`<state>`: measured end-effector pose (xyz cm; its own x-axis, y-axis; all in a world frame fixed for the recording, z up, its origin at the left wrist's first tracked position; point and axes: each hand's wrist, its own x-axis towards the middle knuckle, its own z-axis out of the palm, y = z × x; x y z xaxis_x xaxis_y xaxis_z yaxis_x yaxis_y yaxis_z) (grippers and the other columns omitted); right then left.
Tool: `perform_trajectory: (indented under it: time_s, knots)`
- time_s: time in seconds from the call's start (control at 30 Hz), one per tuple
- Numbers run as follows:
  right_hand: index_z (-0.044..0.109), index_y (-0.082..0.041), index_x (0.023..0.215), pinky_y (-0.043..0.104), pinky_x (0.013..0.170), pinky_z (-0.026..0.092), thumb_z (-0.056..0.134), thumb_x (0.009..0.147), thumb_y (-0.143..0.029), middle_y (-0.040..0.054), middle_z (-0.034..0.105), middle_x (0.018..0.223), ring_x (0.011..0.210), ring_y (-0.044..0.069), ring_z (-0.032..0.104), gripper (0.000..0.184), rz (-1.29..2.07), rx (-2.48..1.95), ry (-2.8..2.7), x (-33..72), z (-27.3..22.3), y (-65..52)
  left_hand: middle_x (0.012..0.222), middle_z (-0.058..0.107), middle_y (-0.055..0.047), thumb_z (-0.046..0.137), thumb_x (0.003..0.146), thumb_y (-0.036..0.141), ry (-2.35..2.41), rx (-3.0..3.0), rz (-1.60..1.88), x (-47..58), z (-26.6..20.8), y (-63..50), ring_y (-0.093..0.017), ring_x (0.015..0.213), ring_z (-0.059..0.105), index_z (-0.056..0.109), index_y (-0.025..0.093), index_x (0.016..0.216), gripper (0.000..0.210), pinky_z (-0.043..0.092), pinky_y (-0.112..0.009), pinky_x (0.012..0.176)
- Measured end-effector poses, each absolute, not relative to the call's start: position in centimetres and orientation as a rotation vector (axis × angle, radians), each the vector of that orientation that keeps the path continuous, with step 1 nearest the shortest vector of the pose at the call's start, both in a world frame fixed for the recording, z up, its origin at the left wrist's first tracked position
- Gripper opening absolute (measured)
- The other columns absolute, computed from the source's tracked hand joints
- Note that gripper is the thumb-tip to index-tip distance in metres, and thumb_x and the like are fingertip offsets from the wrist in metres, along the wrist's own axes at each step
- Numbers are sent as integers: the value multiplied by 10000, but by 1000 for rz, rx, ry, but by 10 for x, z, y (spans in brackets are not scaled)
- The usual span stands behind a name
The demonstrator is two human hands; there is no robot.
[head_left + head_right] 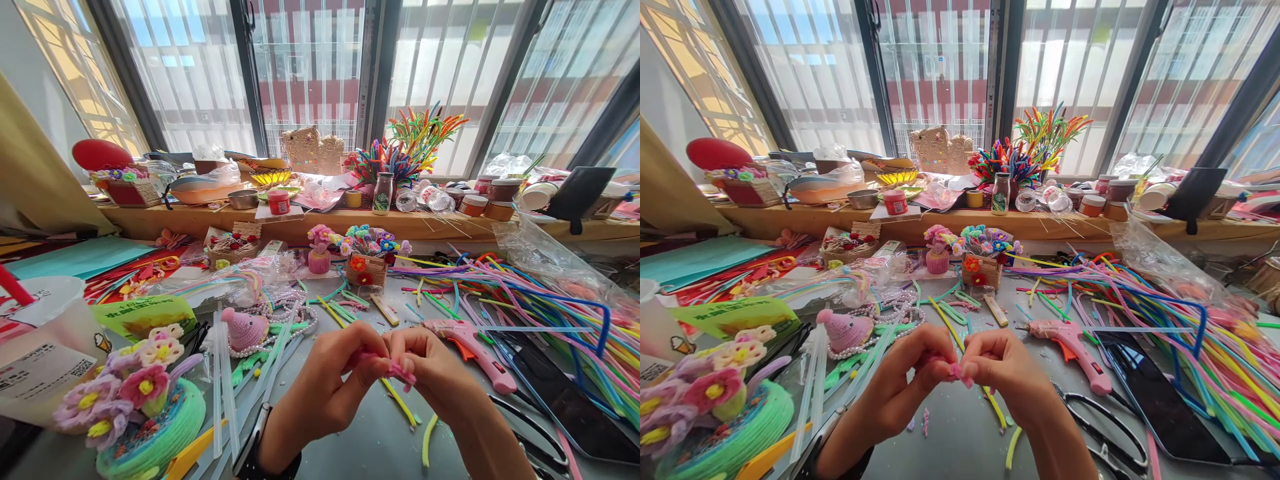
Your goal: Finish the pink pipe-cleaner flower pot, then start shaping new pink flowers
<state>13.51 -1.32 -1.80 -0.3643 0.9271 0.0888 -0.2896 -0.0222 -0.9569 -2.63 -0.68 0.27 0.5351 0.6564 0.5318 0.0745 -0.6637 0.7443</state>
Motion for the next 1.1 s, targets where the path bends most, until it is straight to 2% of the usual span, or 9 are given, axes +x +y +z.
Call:
perform_trajectory:
  time_s: [0.13,0.23,0.43,0.53,0.7,0.93,1.1]
  knots:
    - [606,-169,520,221,490,247,743,567,-435,-31,506,502,512,87,373,303,1573,-773,-1296,136,-17,-13,634,485,26,437,857,266,619,2126,1086,-28,3,-6,-74,532,404,495,187,793,117,327,-188,485]
    - [615,-168,547,212,462,241,759,553,-385,-27,547,511,496,80,392,261,1567,-837,-1311,136,-15,-13,602,445,44,420,861,276,661,2126,1059,-29,2,-5,-76,519,394,473,195,823,104,315,-193,481]
    - [624,-165,604,193,460,285,760,576,-314,-28,598,557,499,66,436,204,1467,-999,-1386,137,-10,-14,542,434,64,402,864,340,858,2149,931,-32,2,0,-76,467,355,478,192,762,195,274,-205,462]
    - [629,-164,614,189,491,328,762,582,-263,-24,623,592,543,78,497,169,1299,-1092,-1469,136,-7,-14,559,519,44,410,857,357,1023,2232,873,-32,2,4,-92,504,433,521,189,688,263,303,-211,500]
    - [641,-176,634,206,511,363,699,662,-293,-10,651,635,577,104,542,133,1012,-1179,-1648,134,-5,-12,619,611,-1,401,857,356,1260,2403,753,-31,0,9,-132,585,534,553,187,636,316,316,-228,545]
    - [664,-199,657,229,551,363,673,704,-307,-10,643,650,606,124,542,118,643,-1314,-1880,134,-13,-9,631,630,-6,367,866,349,1418,2426,562,-28,-2,12,-133,597,538,566,189,632,346,270,-230,536]
    - [663,-190,666,229,578,375,683,705,-250,-8,616,647,627,129,558,74,519,-1325,-1982,134,-13,-10,611,625,-7,360,859,372,1427,2335,505,-27,-2,12,-131,576,527,581,188,631,368,254,-235,530]
